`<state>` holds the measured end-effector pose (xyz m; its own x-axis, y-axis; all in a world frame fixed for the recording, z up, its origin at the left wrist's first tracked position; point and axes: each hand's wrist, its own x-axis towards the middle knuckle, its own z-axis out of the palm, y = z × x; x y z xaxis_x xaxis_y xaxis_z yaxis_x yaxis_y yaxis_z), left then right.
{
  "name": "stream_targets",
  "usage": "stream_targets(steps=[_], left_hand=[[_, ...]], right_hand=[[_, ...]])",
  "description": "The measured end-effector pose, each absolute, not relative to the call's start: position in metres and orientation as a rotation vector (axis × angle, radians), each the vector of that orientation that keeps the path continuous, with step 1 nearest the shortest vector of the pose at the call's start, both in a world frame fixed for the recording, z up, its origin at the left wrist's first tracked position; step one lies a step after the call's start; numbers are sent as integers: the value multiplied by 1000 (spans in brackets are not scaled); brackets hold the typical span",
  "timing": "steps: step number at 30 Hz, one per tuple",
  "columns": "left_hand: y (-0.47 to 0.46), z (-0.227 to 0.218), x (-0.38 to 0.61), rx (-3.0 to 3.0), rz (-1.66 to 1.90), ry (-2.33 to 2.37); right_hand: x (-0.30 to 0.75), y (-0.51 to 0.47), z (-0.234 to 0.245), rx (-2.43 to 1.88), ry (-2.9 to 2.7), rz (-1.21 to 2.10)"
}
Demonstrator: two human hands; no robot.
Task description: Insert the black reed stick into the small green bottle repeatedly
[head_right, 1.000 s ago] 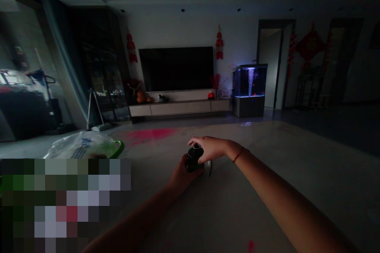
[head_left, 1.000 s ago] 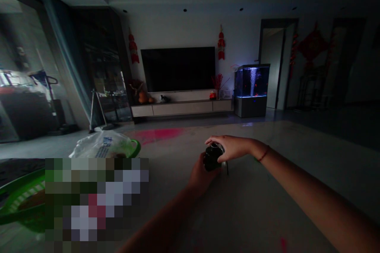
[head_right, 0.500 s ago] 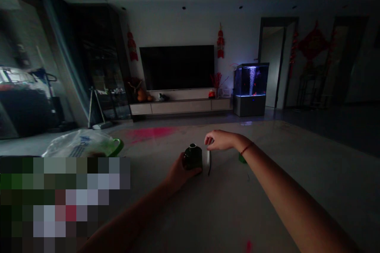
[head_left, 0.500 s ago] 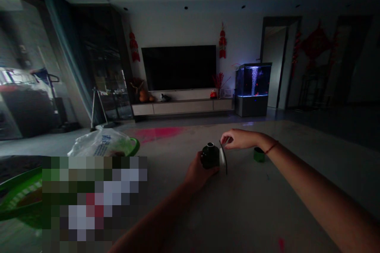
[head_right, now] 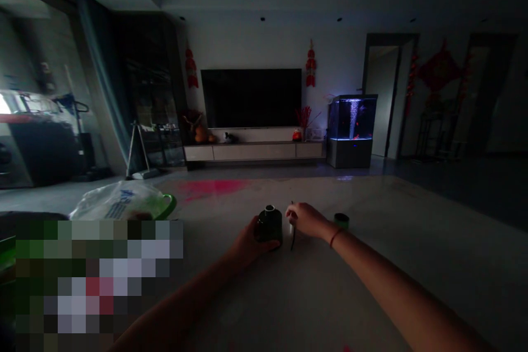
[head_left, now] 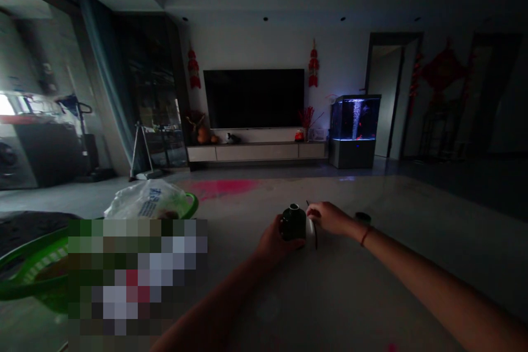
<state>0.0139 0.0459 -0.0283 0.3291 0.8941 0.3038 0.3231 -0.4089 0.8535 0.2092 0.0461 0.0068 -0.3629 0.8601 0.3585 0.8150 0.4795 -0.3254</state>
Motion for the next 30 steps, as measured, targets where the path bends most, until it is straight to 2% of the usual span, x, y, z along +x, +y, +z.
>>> stream_targets(steps=[9, 17, 30], left_hand=[[41, -25, 13, 1968, 1021, 1053], [41, -26, 12, 1989, 1025, 1152], [41, -28, 10, 2047, 1012, 1113]], right_hand=[[209, 28, -27, -1288, -2144, -322], [210, 27, -26, -1218, -2208, -247], [201, 24, -25, -1287, -2474, -429]])
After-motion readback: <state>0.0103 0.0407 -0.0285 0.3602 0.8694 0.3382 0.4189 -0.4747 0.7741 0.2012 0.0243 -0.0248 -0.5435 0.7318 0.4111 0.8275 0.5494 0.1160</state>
